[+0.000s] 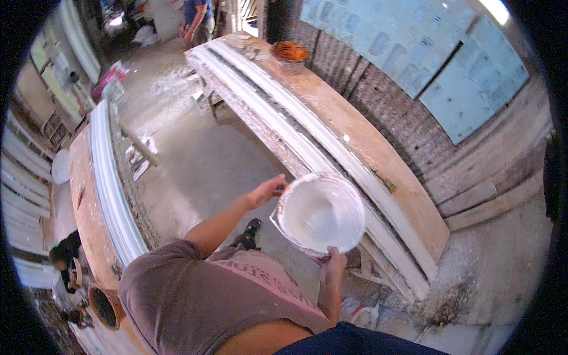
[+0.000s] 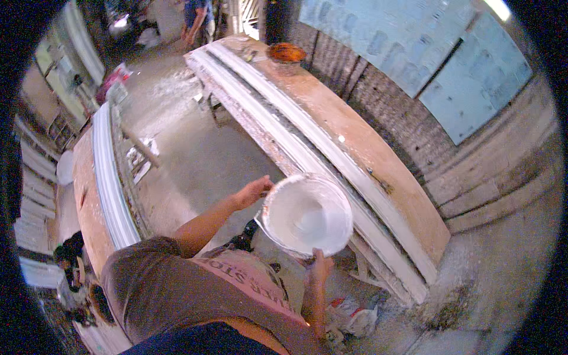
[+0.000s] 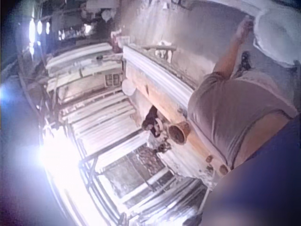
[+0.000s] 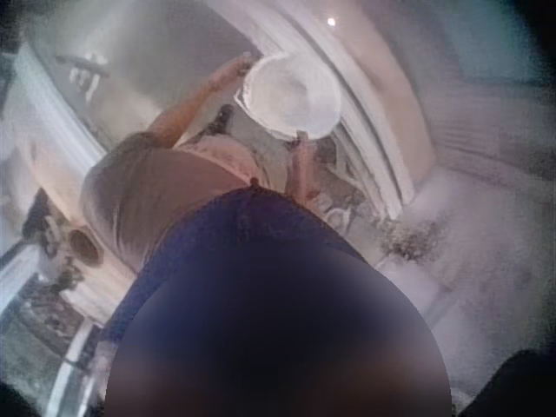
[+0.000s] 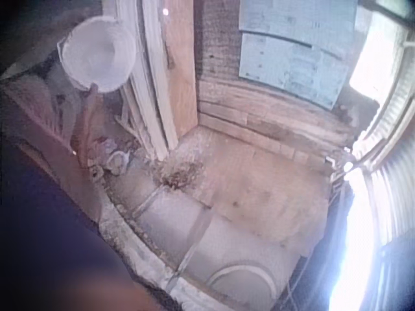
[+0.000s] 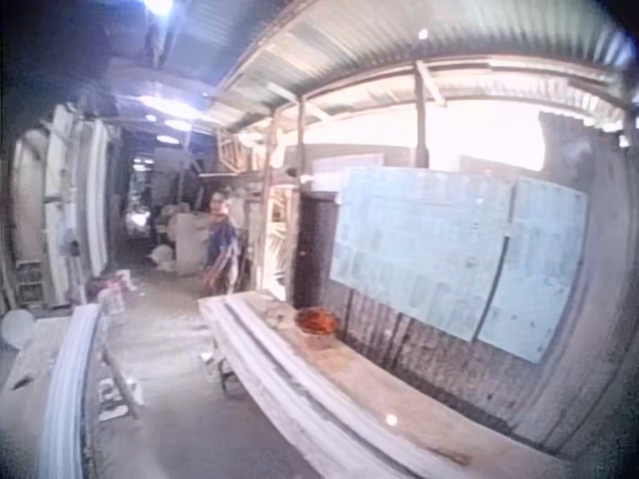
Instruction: The person cleans long white moldings on a workbench using a cloth and a white paste. They repeatedly wipe the moldings, retrieve a yellow scoop to transfer liquid between buckets, and handle a bag of powder before returning to wipe the moldings again.
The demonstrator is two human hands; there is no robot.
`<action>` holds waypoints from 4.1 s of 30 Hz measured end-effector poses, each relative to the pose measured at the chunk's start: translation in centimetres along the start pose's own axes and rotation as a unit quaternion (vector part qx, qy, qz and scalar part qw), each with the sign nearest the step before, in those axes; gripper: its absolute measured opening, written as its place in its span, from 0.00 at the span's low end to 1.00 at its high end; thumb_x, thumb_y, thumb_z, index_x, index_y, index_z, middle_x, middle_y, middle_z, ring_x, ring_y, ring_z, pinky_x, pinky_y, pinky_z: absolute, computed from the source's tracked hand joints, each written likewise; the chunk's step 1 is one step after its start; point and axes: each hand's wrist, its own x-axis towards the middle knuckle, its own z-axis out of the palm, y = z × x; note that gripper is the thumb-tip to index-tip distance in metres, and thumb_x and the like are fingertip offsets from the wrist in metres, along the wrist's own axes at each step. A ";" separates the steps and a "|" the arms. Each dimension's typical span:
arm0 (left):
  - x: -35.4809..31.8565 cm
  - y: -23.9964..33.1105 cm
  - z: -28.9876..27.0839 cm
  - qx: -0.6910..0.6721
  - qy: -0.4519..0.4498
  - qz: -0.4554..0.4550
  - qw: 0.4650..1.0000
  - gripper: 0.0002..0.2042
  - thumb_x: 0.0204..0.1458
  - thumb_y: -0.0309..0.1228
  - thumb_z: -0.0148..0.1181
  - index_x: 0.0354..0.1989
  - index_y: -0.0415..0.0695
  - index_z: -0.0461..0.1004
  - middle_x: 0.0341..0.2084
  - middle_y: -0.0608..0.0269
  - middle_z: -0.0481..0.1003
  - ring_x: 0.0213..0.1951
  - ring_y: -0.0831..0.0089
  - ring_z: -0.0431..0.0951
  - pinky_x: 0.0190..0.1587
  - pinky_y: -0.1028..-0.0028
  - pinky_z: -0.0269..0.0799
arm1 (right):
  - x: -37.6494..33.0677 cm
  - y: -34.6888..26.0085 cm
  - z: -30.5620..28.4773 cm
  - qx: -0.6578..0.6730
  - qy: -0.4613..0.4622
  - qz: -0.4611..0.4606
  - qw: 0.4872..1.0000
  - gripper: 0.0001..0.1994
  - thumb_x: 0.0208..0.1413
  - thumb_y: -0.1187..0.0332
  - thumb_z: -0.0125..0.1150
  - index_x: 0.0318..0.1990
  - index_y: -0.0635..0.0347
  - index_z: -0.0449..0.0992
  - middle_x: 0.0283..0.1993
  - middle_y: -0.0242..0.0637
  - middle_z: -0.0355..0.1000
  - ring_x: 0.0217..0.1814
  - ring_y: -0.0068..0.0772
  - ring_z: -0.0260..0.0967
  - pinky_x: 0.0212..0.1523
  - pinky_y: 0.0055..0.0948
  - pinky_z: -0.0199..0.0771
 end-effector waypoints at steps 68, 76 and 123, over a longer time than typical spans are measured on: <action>-20.0 16.7 -23.7 -0.263 0.676 0.555 0.406 0.21 0.42 0.26 0.59 0.49 0.42 0.69 0.36 0.62 0.75 0.34 0.72 0.77 0.39 0.71 0.75 | 17.1 12.4 74.3 -0.502 -0.701 0.184 0.472 0.17 0.48 0.65 0.56 0.42 0.69 0.71 0.32 0.40 0.74 0.26 0.32 0.74 0.18 0.32 0.75; -22.2 15.4 -20.9 -0.259 0.675 0.584 0.370 0.19 0.40 0.27 0.58 0.44 0.41 0.71 0.33 0.59 0.76 0.33 0.69 0.78 0.39 0.69 0.76 | 12.3 12.5 73.4 -0.505 -0.733 0.169 0.423 0.21 0.52 0.59 0.59 0.46 0.67 0.70 0.38 0.40 0.74 0.32 0.32 0.75 0.26 0.33 0.76; -22.5 12.6 -26.0 -0.446 0.504 0.503 0.542 0.27 0.41 0.36 0.54 0.53 0.37 0.64 0.42 0.50 0.73 0.42 0.57 0.75 0.47 0.59 0.73 | 5.3 3.3 71.1 -0.344 -0.676 -0.169 0.629 0.14 0.46 0.69 0.69 0.36 0.63 0.70 0.33 0.34 0.74 0.32 0.21 0.69 0.35 0.22 0.69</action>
